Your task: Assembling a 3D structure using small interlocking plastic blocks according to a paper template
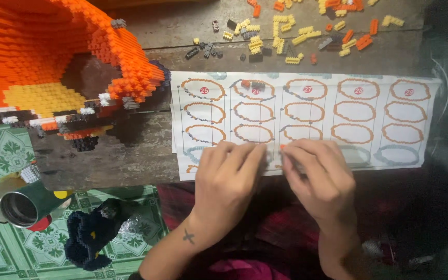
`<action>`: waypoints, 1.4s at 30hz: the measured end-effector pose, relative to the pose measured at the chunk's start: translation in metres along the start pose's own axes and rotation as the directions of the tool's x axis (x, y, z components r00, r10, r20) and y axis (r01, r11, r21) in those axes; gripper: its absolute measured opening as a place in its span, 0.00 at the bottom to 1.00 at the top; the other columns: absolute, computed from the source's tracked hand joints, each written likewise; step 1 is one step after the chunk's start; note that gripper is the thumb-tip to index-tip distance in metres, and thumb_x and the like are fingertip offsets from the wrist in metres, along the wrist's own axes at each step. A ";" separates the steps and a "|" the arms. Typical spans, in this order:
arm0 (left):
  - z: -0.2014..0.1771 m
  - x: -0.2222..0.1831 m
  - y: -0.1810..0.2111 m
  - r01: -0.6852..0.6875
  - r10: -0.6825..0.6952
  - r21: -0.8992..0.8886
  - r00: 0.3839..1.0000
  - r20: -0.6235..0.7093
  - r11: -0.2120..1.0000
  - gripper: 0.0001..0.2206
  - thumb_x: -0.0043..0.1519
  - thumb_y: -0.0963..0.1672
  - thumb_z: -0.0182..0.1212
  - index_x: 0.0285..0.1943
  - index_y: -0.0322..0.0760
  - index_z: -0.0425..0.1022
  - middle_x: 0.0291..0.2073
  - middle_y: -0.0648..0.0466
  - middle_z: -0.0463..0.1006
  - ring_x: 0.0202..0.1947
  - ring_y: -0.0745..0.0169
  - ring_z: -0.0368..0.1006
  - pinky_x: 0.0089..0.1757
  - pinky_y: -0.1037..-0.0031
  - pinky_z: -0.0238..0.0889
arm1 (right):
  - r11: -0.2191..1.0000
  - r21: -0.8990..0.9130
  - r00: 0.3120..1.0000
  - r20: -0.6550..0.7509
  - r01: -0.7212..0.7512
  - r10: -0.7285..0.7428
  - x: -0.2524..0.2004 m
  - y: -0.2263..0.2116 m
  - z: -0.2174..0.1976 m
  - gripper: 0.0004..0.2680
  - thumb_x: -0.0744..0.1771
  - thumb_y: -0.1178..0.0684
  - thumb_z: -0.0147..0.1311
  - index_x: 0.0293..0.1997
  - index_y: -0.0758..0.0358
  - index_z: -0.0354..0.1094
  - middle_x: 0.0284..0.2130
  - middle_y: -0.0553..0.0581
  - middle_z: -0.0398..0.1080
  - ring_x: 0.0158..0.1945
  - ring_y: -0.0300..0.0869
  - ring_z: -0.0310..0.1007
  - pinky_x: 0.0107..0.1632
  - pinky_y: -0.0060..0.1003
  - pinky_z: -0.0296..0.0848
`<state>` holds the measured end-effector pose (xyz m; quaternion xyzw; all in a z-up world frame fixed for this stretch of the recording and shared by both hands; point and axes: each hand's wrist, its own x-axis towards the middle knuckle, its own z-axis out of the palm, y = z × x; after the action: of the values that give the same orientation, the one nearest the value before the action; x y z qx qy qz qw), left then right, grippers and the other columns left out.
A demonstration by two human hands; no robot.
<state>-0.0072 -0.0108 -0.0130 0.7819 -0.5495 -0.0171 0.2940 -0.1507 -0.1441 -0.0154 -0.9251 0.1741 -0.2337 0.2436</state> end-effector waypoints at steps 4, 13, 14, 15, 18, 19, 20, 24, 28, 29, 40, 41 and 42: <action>0.013 -0.008 -0.015 0.025 -0.011 0.082 0.984 -0.175 0.996 0.02 0.70 0.42 0.73 0.49 0.44 0.87 0.41 0.57 0.84 0.41 0.56 0.76 0.42 0.67 0.64 | 0.999 -0.031 0.994 -0.108 0.026 -0.029 0.005 0.001 0.021 0.04 0.67 0.68 0.69 0.41 0.67 0.82 0.38 0.59 0.81 0.39 0.53 0.80 0.46 0.45 0.83; -0.006 -0.015 -0.030 0.086 -0.083 0.009 0.983 -0.166 0.996 0.02 0.69 0.45 0.76 0.45 0.47 0.88 0.38 0.58 0.81 0.41 0.55 0.76 0.45 0.67 0.60 | 0.996 -0.084 0.998 -0.033 0.043 -0.046 0.013 -0.004 0.017 0.06 0.65 0.71 0.70 0.42 0.69 0.82 0.37 0.60 0.80 0.39 0.51 0.80 0.43 0.42 0.81; -0.009 -0.018 -0.030 0.098 -0.097 0.011 0.989 -0.110 0.995 0.04 0.71 0.45 0.74 0.50 0.45 0.88 0.40 0.59 0.81 0.41 0.56 0.75 0.45 0.64 0.57 | 0.996 -0.073 0.999 0.012 0.043 -0.042 0.014 -0.007 0.015 0.04 0.68 0.70 0.68 0.44 0.72 0.80 0.39 0.62 0.78 0.41 0.53 0.78 0.47 0.45 0.79; -0.013 -0.021 -0.030 0.111 -0.110 0.012 0.992 -0.054 0.994 0.05 0.73 0.45 0.72 0.54 0.43 0.87 0.43 0.59 0.82 0.41 0.57 0.74 0.46 0.62 0.54 | 0.997 -0.062 0.998 0.058 0.043 -0.039 0.015 -0.009 0.013 0.02 0.71 0.69 0.65 0.47 0.76 0.77 0.42 0.65 0.77 0.42 0.55 0.76 0.50 0.48 0.76; -0.015 -0.024 -0.032 0.105 -0.106 -0.021 0.993 -0.047 0.994 0.07 0.73 0.45 0.71 0.57 0.42 0.88 0.42 0.59 0.82 0.37 0.57 0.73 0.43 0.62 0.53 | 0.995 -0.073 0.996 0.067 0.069 -0.064 0.017 -0.011 0.016 0.02 0.71 0.69 0.66 0.47 0.77 0.77 0.43 0.66 0.78 0.43 0.57 0.77 0.49 0.49 0.78; -0.015 -0.024 -0.033 0.107 -0.108 -0.020 0.993 -0.046 0.994 0.07 0.73 0.45 0.71 0.57 0.42 0.88 0.42 0.59 0.82 0.37 0.57 0.73 0.43 0.62 0.53 | 0.995 -0.071 0.996 0.068 0.068 -0.063 0.017 -0.011 0.017 0.02 0.71 0.69 0.66 0.47 0.77 0.77 0.43 0.66 0.78 0.43 0.57 0.77 0.49 0.49 0.78; -0.016 -0.024 -0.034 0.111 -0.112 -0.026 0.993 -0.046 0.993 0.06 0.72 0.44 0.73 0.56 0.43 0.88 0.41 0.60 0.82 0.37 0.58 0.73 0.44 0.63 0.53 | 0.997 -0.054 0.996 0.073 0.063 -0.059 0.017 -0.012 0.018 0.03 0.71 0.69 0.66 0.47 0.77 0.76 0.43 0.66 0.78 0.42 0.56 0.77 0.49 0.48 0.78; -0.017 -0.023 -0.037 0.118 -0.120 -0.041 0.992 -0.044 0.992 0.05 0.71 0.45 0.75 0.53 0.46 0.89 0.39 0.63 0.81 0.37 0.62 0.74 0.45 0.63 0.53 | 0.998 0.009 0.996 0.068 0.057 -0.057 0.019 -0.021 0.021 0.03 0.71 0.68 0.67 0.47 0.76 0.77 0.43 0.66 0.79 0.41 0.54 0.77 0.47 0.47 0.76; -0.017 -0.019 -0.037 0.104 -0.107 -0.048 0.993 -0.051 0.993 0.03 0.71 0.45 0.75 0.50 0.46 0.89 0.36 0.62 0.81 0.36 0.61 0.73 0.45 0.64 0.53 | 0.996 0.025 0.995 0.061 0.080 -0.082 0.018 -0.020 0.028 0.03 0.71 0.67 0.66 0.48 0.75 0.77 0.44 0.66 0.79 0.41 0.54 0.79 0.48 0.47 0.78; -0.018 -0.018 -0.037 0.109 -0.112 -0.063 0.993 -0.034 0.992 0.04 0.71 0.45 0.75 0.50 0.45 0.88 0.37 0.62 0.81 0.37 0.61 0.73 0.45 0.63 0.54 | 0.996 0.035 0.994 0.070 0.079 -0.081 0.018 -0.019 0.029 0.03 0.71 0.67 0.66 0.48 0.75 0.77 0.44 0.66 0.79 0.41 0.54 0.78 0.47 0.47 0.78; -0.012 -0.016 -0.044 0.092 -0.098 -0.089 0.993 -0.064 0.992 0.02 0.71 0.44 0.75 0.48 0.45 0.88 0.34 0.63 0.81 0.34 0.62 0.72 0.43 0.63 0.52 | 0.994 0.067 0.994 0.064 0.085 -0.089 0.021 -0.019 0.032 0.02 0.72 0.63 0.64 0.47 0.71 0.79 0.44 0.63 0.80 0.40 0.52 0.79 0.47 0.44 0.78; -0.012 -0.016 -0.045 0.091 -0.097 -0.089 0.994 -0.058 0.992 0.02 0.72 0.45 0.74 0.48 0.46 0.87 0.34 0.64 0.80 0.34 0.61 0.72 0.43 0.63 0.52 | 0.994 0.074 0.993 0.080 0.083 -0.089 0.019 -0.017 0.033 0.02 0.72 0.63 0.63 0.48 0.71 0.79 0.45 0.63 0.81 0.42 0.52 0.80 0.48 0.45 0.78; -0.012 -0.017 -0.045 0.091 -0.096 -0.087 0.994 -0.053 0.992 0.02 0.72 0.45 0.73 0.48 0.47 0.87 0.34 0.64 0.79 0.34 0.61 0.71 0.42 0.62 0.52 | 0.993 0.082 0.991 0.096 0.083 -0.091 0.018 -0.015 0.034 0.03 0.72 0.63 0.62 0.50 0.71 0.79 0.47 0.64 0.81 0.43 0.53 0.80 0.49 0.45 0.77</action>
<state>0.0290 0.0191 -0.0294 0.7937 -0.5025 -0.0317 0.3415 -0.1149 -0.1268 -0.0273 -0.9321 0.1119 -0.2041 0.2775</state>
